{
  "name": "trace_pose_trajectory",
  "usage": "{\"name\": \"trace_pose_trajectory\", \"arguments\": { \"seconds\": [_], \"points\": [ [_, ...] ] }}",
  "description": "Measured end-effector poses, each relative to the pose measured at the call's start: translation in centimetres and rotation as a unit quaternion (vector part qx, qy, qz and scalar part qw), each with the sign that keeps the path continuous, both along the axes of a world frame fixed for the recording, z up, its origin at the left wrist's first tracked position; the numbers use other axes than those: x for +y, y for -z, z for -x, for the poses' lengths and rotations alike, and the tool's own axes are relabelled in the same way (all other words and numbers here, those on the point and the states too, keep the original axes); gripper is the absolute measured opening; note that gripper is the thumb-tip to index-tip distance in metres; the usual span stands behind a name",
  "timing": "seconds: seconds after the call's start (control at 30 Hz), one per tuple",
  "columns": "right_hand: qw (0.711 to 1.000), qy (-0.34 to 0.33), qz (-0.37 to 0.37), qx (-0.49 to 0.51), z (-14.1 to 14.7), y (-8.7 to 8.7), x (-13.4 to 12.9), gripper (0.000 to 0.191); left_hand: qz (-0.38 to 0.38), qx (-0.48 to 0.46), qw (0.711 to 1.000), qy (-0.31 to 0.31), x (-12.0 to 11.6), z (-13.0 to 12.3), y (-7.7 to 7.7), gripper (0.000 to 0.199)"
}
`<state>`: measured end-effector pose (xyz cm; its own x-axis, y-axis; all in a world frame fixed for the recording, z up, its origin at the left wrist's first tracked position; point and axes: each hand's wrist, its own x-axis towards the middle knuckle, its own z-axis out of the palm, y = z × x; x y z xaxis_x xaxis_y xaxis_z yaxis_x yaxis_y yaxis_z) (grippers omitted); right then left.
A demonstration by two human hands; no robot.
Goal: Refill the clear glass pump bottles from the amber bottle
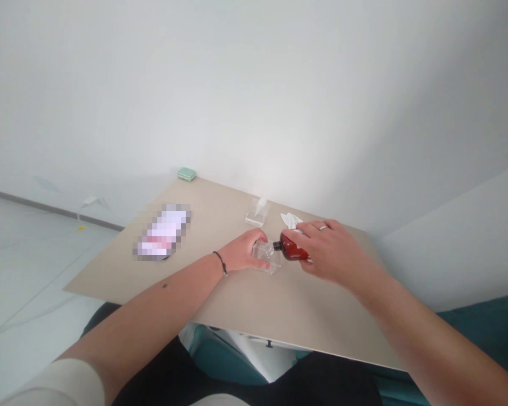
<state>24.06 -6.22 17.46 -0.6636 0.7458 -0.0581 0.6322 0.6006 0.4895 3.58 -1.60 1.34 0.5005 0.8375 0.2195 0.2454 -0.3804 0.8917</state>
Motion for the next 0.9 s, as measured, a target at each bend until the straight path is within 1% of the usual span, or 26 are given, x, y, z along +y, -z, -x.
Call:
{"name": "trace_pose_trajectory", "arguments": {
  "seconds": [0.4,0.67,0.9],
  "points": [
    [1.0,0.0,-0.001,-0.02,0.6,-0.4,0.0,0.043,0.002,0.005,1.0,0.0,0.0,-0.1,-0.2,0.062],
    [0.999,-0.005,-0.003,-0.044,1.5,-0.9,0.0,0.037,-0.007,0.014,1.0,-0.008,-0.1,-0.1,-0.3,0.06],
    [0.999,-0.002,-0.002,-0.045,2.1,-1.3,-0.1,0.032,-0.012,0.013,1.0,-0.013,-0.1,-0.1,-0.5,0.06]
  ]
}}
